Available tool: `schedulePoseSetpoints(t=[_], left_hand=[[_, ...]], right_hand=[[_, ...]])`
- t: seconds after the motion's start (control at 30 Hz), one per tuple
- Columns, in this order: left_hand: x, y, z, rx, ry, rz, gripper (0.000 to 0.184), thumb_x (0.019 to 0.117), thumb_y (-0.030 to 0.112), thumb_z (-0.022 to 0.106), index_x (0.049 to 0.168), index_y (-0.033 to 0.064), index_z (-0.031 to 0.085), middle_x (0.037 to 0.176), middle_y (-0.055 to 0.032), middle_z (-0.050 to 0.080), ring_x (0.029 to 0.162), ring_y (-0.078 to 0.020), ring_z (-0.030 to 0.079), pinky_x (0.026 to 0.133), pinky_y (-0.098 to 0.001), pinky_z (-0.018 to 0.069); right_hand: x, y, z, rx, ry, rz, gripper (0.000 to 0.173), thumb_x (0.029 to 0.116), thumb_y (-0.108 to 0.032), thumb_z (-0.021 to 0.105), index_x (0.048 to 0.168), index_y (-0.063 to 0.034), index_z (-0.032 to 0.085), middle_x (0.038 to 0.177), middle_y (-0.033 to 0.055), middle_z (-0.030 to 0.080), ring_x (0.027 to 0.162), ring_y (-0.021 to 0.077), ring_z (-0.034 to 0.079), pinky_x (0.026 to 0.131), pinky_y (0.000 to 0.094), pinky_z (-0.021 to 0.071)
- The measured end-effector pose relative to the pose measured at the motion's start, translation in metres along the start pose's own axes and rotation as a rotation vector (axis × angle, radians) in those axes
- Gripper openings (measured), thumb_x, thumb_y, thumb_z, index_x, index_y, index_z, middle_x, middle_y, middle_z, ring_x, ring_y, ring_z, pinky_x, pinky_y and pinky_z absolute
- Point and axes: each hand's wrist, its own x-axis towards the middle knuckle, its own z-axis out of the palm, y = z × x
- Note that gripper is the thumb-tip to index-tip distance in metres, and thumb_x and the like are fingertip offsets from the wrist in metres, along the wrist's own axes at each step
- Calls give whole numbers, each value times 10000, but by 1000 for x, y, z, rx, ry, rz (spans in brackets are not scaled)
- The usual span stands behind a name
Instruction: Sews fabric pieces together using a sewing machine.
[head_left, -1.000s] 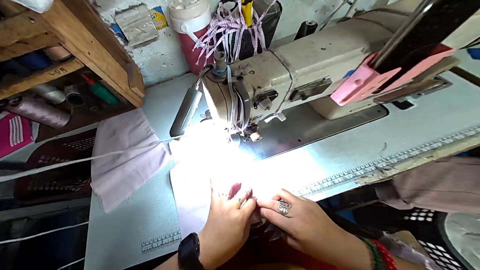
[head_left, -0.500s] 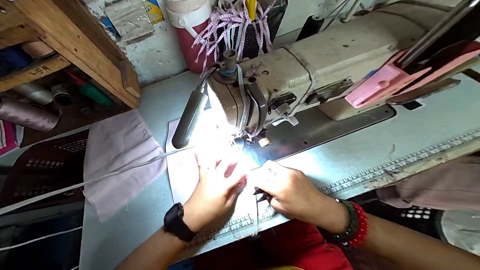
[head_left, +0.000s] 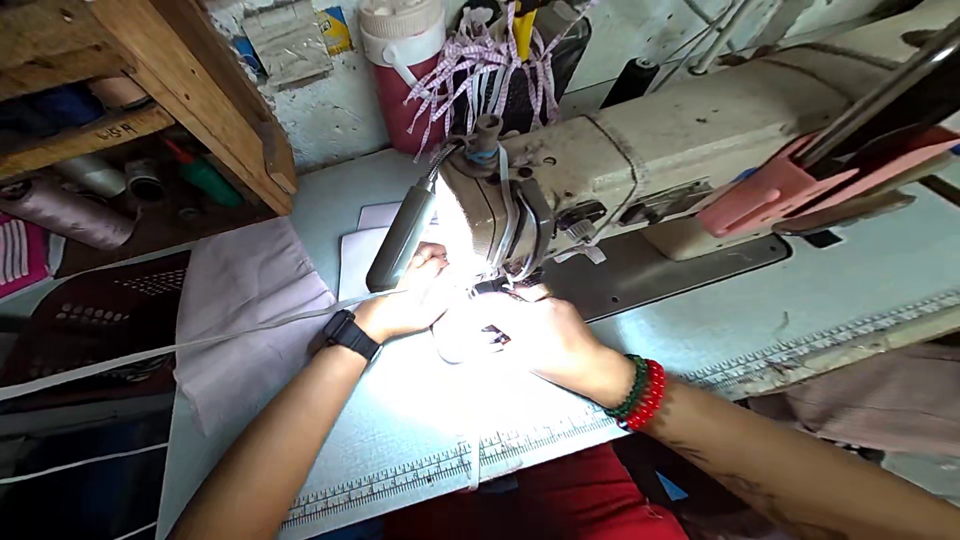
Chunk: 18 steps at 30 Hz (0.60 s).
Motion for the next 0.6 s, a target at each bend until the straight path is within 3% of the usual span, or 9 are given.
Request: schedulePoseSetpoints(t=[0.07,0.23,0.3,0.37,0.4,0.43,0.5,0.57,0.6], left_hand=[[10,-8,-3,41,7,56,368,873,287,654,1075,-14,721,1252,-182,659,1263,-278,582,1090,-441,448],[14,-11,-5,78,-25,42,426,886,283,645,1179,-18,713,1338,-187,648,1367,-298,527,1166,-442,381],[3,3,1,101,64,-51,319,943,280,632,1124,36,730,1308,-134,659,1347,-277,534,1162,-457,400],[-14,24,15,146,200,-82,257,982,323,609,1036,116,752,1144,-72,681,1193,-253,585,1074,-498,437],[-23,35,24,154,227,-63,268,994,354,591,1032,156,767,1105,-48,696,1154,-236,600,1050,-522,421],[-31,45,31,169,198,-40,311,1012,390,567,1119,182,772,1150,-31,703,1162,-213,613,1056,-524,419],[-41,63,41,221,91,-40,372,1041,399,513,1254,188,733,1354,-21,659,1326,-216,553,1140,-518,382],[-44,69,44,265,88,-18,339,1034,355,522,1215,172,742,1329,-4,678,1341,-225,541,1155,-527,353],[-44,70,45,274,88,-13,324,1030,341,527,1189,166,748,1304,0,688,1329,-228,546,1150,-535,345]], right_hand=[[-1,-1,1,-24,4,7,310,888,-109,656,1183,-167,734,1177,76,740,988,342,718,697,508,591],[-11,0,-1,-5,-35,24,400,898,-118,639,1288,-179,705,1329,32,694,1078,319,692,763,485,581],[-20,3,-5,45,9,12,343,880,-148,640,1207,-198,731,1276,-1,713,1043,291,693,732,483,582],[-35,8,-14,94,89,27,319,880,-158,621,1164,-207,756,1265,-30,724,1046,245,700,774,468,587],[-44,14,-22,103,171,28,296,915,-169,597,1157,-197,763,1265,-20,728,1070,232,705,817,462,592],[-54,23,-32,116,282,33,258,972,-193,576,1144,-184,766,1236,11,739,1083,220,712,871,451,596],[-74,59,-69,103,514,21,222,1022,-208,580,1069,-89,761,1128,122,744,990,218,717,829,397,600],[-90,113,-130,-56,603,-35,273,1057,-135,515,1051,82,679,1026,243,695,895,245,699,762,375,586],[-88,124,-168,-120,592,14,249,1072,-43,447,1014,137,609,920,225,642,806,186,651,713,301,538]])
